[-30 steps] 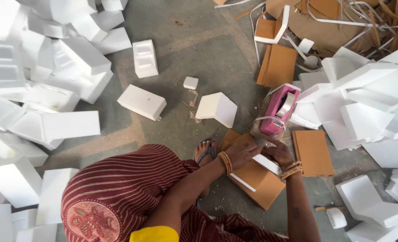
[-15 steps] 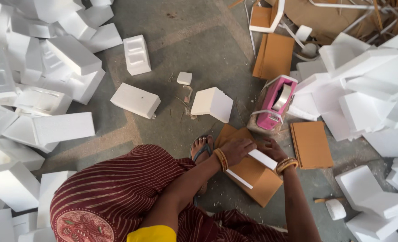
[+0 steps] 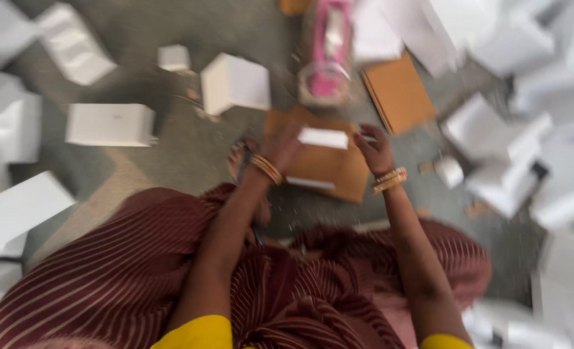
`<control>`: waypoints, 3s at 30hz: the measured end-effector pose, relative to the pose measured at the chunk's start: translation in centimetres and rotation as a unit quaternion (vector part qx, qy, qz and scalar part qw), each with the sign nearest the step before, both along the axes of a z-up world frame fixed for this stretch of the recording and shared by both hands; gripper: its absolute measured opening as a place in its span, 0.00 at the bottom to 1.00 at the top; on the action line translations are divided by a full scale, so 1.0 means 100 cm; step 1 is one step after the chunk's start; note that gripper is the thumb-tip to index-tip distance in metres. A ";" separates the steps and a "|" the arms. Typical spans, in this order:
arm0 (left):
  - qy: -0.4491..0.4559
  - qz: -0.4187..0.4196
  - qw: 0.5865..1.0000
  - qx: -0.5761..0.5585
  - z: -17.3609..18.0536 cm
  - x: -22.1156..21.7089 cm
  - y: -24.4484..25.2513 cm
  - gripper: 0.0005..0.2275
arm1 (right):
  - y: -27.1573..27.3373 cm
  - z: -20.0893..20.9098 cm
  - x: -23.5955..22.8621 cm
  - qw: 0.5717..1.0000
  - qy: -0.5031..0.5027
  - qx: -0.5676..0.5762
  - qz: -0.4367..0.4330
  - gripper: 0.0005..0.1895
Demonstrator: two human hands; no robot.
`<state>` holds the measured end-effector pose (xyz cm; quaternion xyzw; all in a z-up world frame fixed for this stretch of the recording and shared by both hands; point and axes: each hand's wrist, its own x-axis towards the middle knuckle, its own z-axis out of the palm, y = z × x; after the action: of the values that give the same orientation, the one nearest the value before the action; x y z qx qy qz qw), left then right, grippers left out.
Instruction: The person sits on the floor and assembles small boxes by placing white foam inserts into brown cardboard frames. They use a tape dispenser to apply clear tape to secure the foam pieces to the cardboard, repeating the process for multiple units.
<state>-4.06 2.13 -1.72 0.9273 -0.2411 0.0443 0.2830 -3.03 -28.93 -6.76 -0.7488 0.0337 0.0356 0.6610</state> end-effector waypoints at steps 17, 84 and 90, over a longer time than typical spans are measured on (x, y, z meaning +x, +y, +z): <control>-0.002 0.069 0.996 -0.059 0.071 -0.028 -0.011 0.19 | 0.037 0.075 -0.053 0.977 0.128 -0.080 0.151 0.34; -0.040 0.018 0.990 0.133 0.032 0.071 -0.036 0.22 | 0.072 0.083 -0.008 0.990 0.028 0.091 0.100 0.06; 0.016 0.012 0.995 0.096 0.035 0.083 -0.039 0.25 | 0.084 0.035 0.005 0.976 0.102 0.186 0.057 0.09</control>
<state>4.28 -1.75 1.81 0.9535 -0.2287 0.0095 0.1961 -2.52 -20.54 -3.25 -0.6062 0.0509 0.1549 0.7784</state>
